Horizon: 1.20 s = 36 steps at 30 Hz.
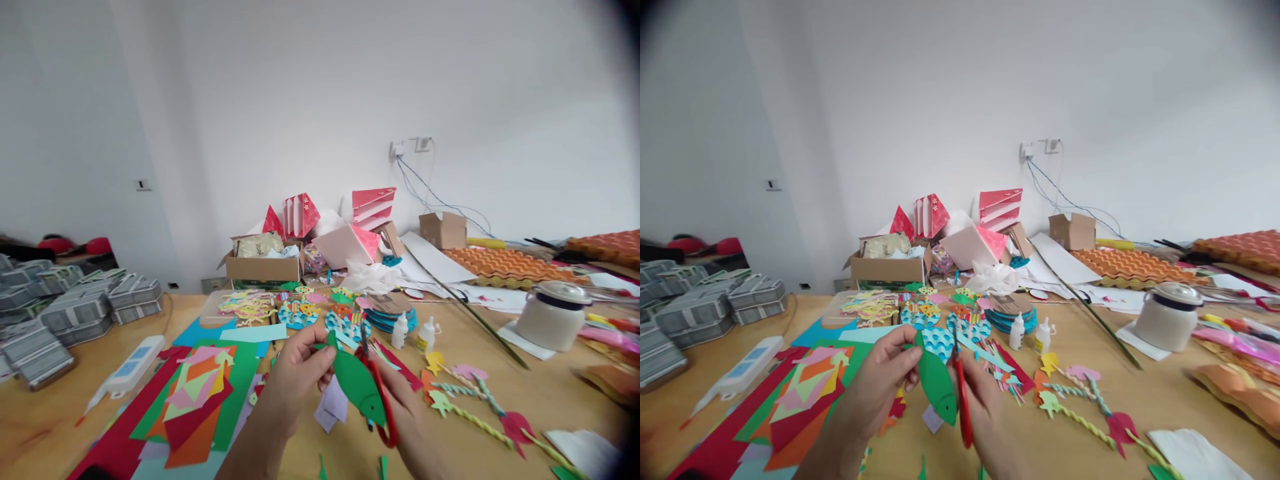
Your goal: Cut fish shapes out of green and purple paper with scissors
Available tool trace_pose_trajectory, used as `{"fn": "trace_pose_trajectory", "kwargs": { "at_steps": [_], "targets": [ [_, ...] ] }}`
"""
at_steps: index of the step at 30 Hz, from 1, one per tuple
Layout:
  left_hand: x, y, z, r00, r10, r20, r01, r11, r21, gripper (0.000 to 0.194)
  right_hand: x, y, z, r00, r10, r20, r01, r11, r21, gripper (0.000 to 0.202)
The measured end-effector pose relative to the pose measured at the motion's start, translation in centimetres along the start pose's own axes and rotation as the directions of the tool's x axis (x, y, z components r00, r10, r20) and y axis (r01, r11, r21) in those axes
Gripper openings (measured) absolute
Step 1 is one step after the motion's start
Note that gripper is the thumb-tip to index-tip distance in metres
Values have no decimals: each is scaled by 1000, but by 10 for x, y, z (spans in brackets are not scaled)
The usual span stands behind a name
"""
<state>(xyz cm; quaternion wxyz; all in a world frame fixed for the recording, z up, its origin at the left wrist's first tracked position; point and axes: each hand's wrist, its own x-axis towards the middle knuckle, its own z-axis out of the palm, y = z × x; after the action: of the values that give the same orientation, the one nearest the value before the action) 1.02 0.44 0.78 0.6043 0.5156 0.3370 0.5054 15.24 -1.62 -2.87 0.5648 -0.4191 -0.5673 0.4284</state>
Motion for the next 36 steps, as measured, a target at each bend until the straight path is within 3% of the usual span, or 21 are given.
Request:
{"fn": "trace_pose_trajectory", "kwargs": {
  "at_steps": [3, 8, 13, 18, 36],
  "targets": [
    [1, 2, -2, 998, 24, -50, -20, 997, 68, 16, -4, -3, 11, 987, 53, 154, -45, 997, -57, 21],
    [2, 2, -4, 998, 52, -36, -44, 982, 185, 13, -9, -18, 18, 973, 119, 200, -108, 992, -67, 22],
    [0, 5, -1, 997, 74, -26, -67, 977, 203, 13, -10, -13, 16, 953, 136, 271, -131, 991, -37, 25],
    [0, 6, -2, 996, 88, -18, -81, 963, 258, 10, -12, -5, 16, 940, 178, 291, -173, 984, -43, 25],
    [3, -2, -7, 998, 17, 64, -31, 973, 227, 15, -7, 1, 15, 948, 146, 283, -103, 981, -162, 24]
  ]
}}
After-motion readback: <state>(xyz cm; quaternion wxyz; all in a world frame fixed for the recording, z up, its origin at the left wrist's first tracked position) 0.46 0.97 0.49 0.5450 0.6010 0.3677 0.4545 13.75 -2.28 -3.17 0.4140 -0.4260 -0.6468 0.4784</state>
